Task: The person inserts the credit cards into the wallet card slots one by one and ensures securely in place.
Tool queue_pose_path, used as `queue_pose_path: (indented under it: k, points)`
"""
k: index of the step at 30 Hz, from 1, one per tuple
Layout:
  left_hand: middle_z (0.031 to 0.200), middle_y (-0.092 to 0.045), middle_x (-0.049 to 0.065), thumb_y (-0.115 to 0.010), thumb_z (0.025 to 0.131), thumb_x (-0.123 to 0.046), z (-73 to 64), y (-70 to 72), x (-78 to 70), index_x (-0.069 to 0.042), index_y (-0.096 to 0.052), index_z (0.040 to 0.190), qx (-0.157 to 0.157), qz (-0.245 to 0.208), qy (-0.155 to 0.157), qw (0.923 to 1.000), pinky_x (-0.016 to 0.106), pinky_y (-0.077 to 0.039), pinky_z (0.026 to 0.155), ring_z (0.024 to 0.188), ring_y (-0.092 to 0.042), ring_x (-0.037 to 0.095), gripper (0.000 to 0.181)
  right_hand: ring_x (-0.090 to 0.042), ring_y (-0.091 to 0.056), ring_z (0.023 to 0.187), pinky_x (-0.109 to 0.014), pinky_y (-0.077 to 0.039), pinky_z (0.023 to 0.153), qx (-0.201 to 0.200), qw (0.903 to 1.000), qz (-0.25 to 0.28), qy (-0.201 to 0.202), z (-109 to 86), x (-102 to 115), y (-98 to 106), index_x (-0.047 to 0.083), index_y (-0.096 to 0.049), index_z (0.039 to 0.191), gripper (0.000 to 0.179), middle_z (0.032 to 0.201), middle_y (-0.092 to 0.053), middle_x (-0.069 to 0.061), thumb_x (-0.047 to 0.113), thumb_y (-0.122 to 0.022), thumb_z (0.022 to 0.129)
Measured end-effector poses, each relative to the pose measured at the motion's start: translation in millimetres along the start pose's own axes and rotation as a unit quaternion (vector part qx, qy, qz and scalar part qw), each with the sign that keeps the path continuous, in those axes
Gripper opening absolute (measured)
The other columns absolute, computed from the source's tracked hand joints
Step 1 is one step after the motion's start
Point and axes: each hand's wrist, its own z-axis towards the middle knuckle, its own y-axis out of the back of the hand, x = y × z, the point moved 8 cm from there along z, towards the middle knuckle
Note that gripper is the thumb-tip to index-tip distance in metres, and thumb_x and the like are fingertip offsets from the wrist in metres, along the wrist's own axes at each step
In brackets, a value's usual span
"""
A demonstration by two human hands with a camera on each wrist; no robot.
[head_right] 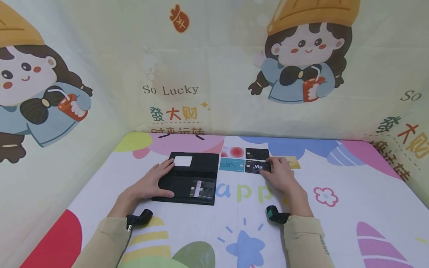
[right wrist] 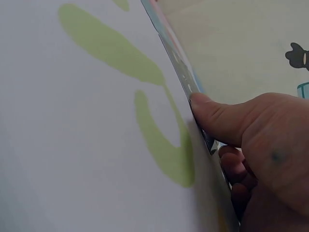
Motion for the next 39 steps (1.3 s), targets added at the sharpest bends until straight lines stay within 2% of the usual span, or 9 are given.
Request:
queue_pose_path:
  k: [10, 21, 27, 32, 39]
  points:
    - [0.167, -0.018, 0.012, -0.081, 0.072, -0.06, -0.5, 0.7, -0.7, -0.002, -0.029, 0.158, -0.001, -0.003, -0.001, 1.0, 0.053, -0.004, 0.123, 0.153, -0.011, 0.033, 0.116, -0.052, -0.033, 0.126, -0.068, -0.028, 0.11, 0.01, 0.9999, -0.001, 0.005, 1.7, 0.8, 2.0, -0.01, -0.045, 0.136, 0.06, 0.142, -0.029, -0.039, 0.026, -0.071, 0.096]
    - [0.167, -0.018, 0.012, -0.082, 0.072, -0.059, -1.4, 0.7, -1.8, -0.002, -0.03, 0.158, -0.002, -0.004, -0.005, 1.0, 0.054, -0.004, 0.122, 0.153, -0.011, 0.033, 0.115, -0.046, -0.04, 0.113, -0.063, -0.035, 0.105, -0.01, 0.9988, 0.021, 0.043, 2.4, 0.7, 2.4, -0.013, -0.045, 0.132, 0.06, 0.131, -0.038, -0.033, 0.023, -0.075, 0.094]
    - [0.167, -0.017, 0.011, -0.082, 0.072, -0.06, -1.6, 0.9, -2.6, -0.003, -0.029, 0.158, 0.002, -0.002, 0.006, 1.0, 0.053, -0.004, 0.123, 0.153, -0.011, 0.032, 0.116, -0.046, -0.04, 0.114, -0.063, -0.035, 0.105, -0.014, 0.998, 0.035, 0.051, 2.0, -1.0, 2.4, -0.013, -0.044, 0.135, 0.061, 0.134, -0.038, -0.034, 0.02, -0.075, 0.094]
    - [0.167, -0.017, 0.011, -0.081, 0.072, -0.06, -1.0, 1.0, -2.6, -0.003, -0.029, 0.158, 0.002, 0.001, 0.001, 1.0, 0.053, -0.005, 0.123, 0.153, -0.012, 0.032, 0.116, -0.048, -0.041, 0.115, -0.065, -0.036, 0.105, -0.013, 0.9981, 0.04, 0.046, 0.7, -1.8, 2.5, -0.009, -0.047, 0.136, 0.061, 0.137, -0.034, -0.035, 0.022, -0.076, 0.093]
    - [0.167, -0.017, 0.012, -0.082, 0.072, -0.06, -0.9, 1.2, -1.6, -0.003, -0.029, 0.158, 0.003, 0.002, 0.001, 1.0, 0.053, -0.005, 0.123, 0.153, -0.012, 0.032, 0.116, -0.047, -0.05, 0.112, -0.063, -0.043, 0.099, -0.012, 0.9968, 0.055, 0.057, 0.3, -0.1, 5.5, -0.003, -0.047, 0.135, 0.057, 0.13, -0.048, -0.033, 0.022, -0.076, 0.092]
